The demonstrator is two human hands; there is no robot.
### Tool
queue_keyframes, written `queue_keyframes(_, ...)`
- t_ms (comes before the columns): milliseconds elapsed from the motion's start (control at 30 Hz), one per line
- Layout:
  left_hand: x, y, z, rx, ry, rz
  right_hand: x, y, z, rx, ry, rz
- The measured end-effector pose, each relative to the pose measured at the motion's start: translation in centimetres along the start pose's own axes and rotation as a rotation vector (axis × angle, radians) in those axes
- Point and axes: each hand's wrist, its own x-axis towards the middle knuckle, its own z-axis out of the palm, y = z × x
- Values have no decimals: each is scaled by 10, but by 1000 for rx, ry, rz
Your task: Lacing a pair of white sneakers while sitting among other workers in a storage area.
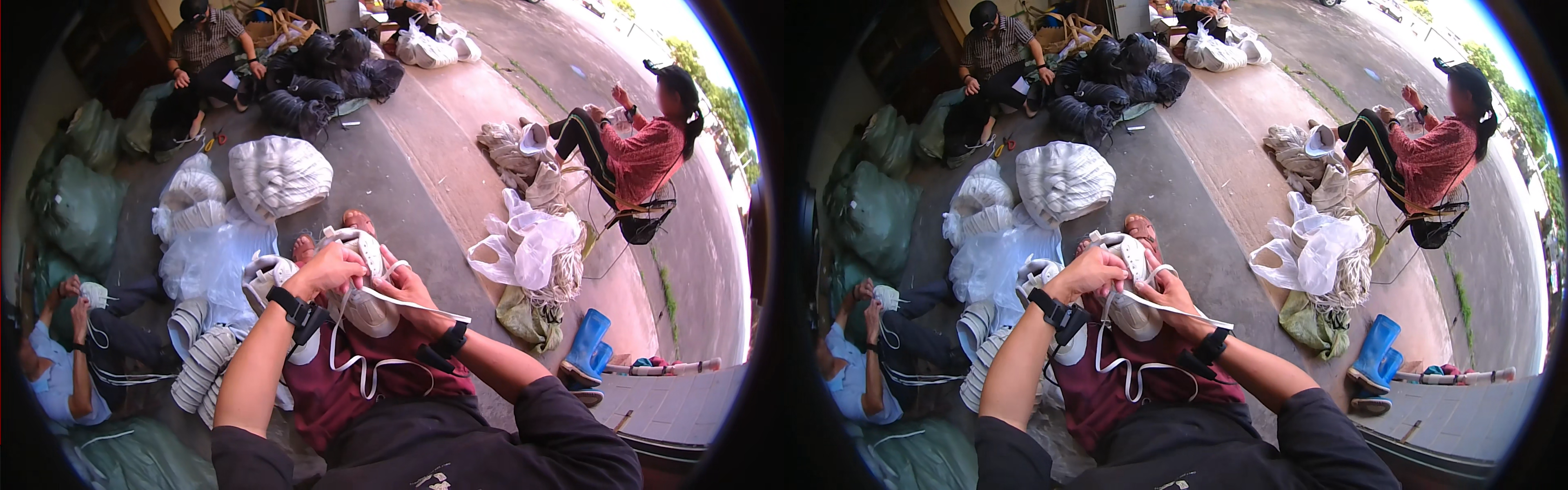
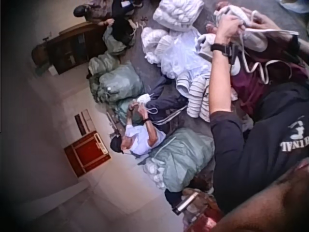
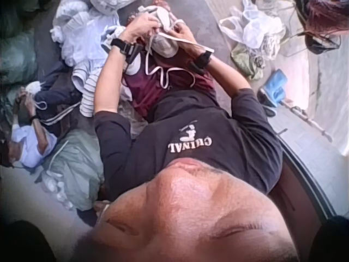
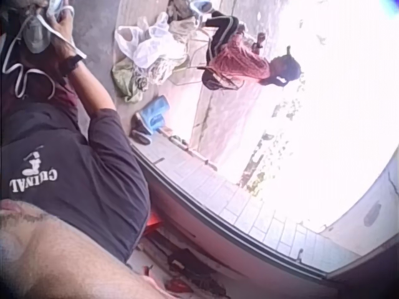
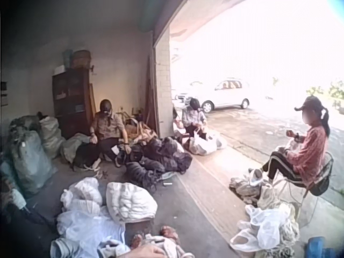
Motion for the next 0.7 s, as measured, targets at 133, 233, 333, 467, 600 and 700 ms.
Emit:
queue_keyframes(133, 3, 4, 2, 129, -7, 10, 0, 1, -12, 143, -42, 29)
queue_keyframes(233, 5, -2, 4, 159, -28, 21, 1, 2, -3, -3, 6, 3)
queue_keyframes(333, 5, -1, 5, 155, -42, 29, 2, 13, -4, -195, 46, -21)
queue_keyframes(467, 5, -6, 6, 150, -39, 43, -3, 11, -4, -399, -31, -156)
queue_keyframes(600, 6, -3, 10, 181, -11, 54, 0, 21, -11, -797, -65, -409)
queue_keyframes(700, 8, -5, 11, 199, 11, 100, 0, 16, -9, -894, -63, -438)
